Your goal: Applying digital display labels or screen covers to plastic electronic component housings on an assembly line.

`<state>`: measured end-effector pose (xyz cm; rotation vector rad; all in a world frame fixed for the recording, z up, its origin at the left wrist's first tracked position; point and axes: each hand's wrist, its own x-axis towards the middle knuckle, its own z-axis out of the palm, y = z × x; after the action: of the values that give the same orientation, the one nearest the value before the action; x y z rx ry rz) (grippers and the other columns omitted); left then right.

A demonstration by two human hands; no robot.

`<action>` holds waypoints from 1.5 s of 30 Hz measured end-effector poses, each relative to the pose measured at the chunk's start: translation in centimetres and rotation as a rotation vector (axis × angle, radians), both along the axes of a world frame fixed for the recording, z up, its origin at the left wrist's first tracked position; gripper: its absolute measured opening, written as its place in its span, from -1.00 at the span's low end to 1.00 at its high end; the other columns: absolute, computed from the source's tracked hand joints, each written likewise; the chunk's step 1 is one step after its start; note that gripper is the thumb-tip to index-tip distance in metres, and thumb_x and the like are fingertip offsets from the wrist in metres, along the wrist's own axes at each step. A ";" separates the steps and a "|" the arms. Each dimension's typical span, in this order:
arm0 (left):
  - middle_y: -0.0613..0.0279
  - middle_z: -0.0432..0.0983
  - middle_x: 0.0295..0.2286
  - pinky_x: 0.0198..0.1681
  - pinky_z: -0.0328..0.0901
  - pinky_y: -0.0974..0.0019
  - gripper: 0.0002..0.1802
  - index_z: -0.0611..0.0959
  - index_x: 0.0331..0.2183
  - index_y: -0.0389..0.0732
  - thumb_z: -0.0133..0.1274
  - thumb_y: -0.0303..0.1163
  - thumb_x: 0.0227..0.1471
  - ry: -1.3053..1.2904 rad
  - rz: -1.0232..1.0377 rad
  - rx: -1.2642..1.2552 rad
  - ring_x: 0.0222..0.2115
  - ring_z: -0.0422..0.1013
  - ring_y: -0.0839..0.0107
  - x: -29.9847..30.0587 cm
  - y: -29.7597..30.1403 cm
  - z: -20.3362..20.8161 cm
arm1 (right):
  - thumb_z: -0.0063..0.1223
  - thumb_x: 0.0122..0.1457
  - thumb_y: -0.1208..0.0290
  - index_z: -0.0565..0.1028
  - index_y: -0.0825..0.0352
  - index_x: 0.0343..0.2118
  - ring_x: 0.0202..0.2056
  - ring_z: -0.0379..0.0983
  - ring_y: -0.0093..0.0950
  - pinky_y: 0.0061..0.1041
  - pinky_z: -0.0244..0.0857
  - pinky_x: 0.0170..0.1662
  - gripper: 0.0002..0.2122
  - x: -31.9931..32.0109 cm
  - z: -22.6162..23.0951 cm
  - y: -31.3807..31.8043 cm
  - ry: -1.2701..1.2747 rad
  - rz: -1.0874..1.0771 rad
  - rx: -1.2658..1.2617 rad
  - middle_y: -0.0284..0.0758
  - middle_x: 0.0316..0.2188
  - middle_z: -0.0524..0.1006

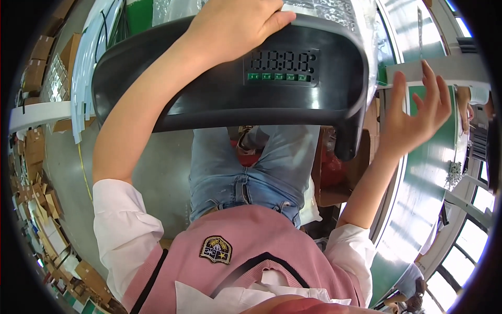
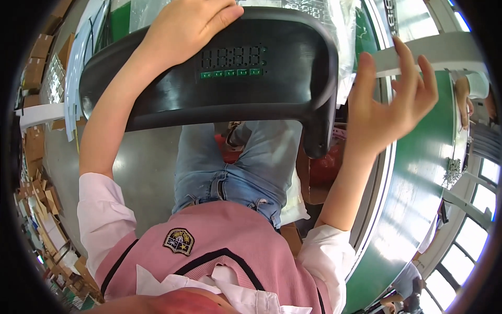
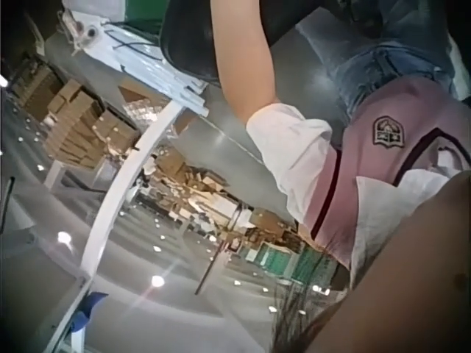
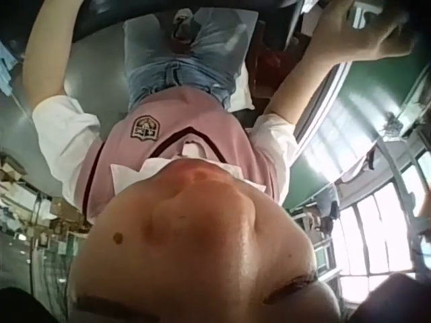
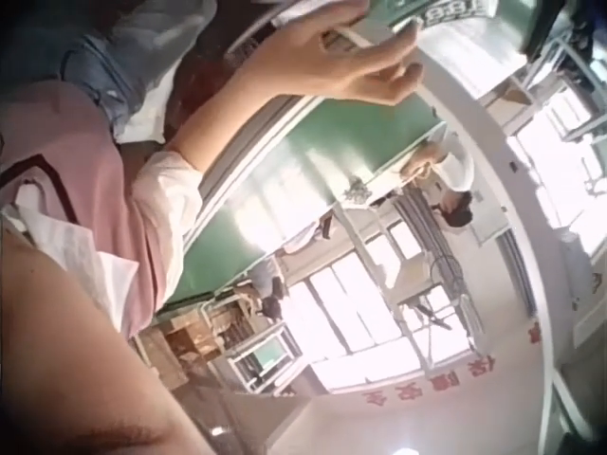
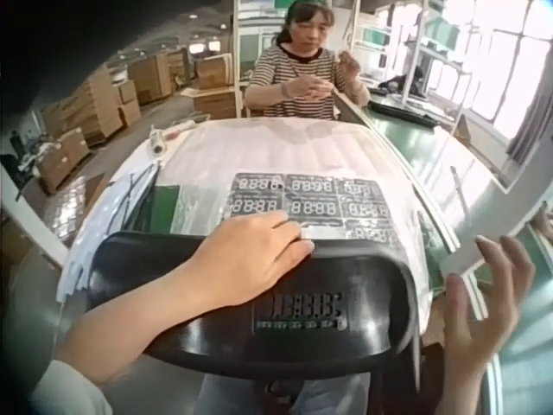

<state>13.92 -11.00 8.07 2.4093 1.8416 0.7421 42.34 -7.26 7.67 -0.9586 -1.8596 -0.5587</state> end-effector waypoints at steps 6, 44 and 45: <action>-0.05 0.46 -0.38 -0.27 0.36 0.11 -0.58 0.56 -0.35 -0.32 -0.03 -0.09 0.18 0.020 -0.016 -0.006 -0.34 0.44 0.01 0.2 -0.1 0.1 | 0.13 0.19 0.50 0.52 0.48 -0.14 -0.62 0.44 -0.55 -0.68 0.30 -0.60 -0.78 -2.6 -0.7 -2.2 0.735 0.537 -0.705 -0.24 -0.47 0.57; 0.04 0.26 -0.78 -0.58 0.10 0.15 -0.47 0.40 -0.67 -0.35 -0.11 -0.21 0.26 -0.450 0.013 -0.113 -0.73 0.20 0.19 -0.9 -1.4 1.5 | 0.26 0.10 0.55 0.59 0.46 -0.23 -0.71 0.20 -0.85 -0.85 -0.06 -0.71 -0.82 -7.4 -0.1 -3.5 0.432 0.416 -1.149 -0.41 -0.51 0.58; 0.04 0.26 -0.78 -0.58 0.10 0.15 -0.47 0.40 -0.67 -0.35 -0.11 -0.21 0.26 -0.452 0.009 -0.121 -0.73 0.20 0.19 -0.8 -1.3 1.4 | 0.27 0.10 0.55 0.59 0.46 -0.23 -0.71 0.20 -0.85 -0.85 -0.07 -0.71 -0.81 -7.3 -0.2 -3.5 0.430 0.416 -1.147 -0.41 -0.51 0.58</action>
<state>13.07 -12.35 9.46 1.9547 1.6593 1.0384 34.99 -10.78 7.51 -1.1881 -1.8260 1.0122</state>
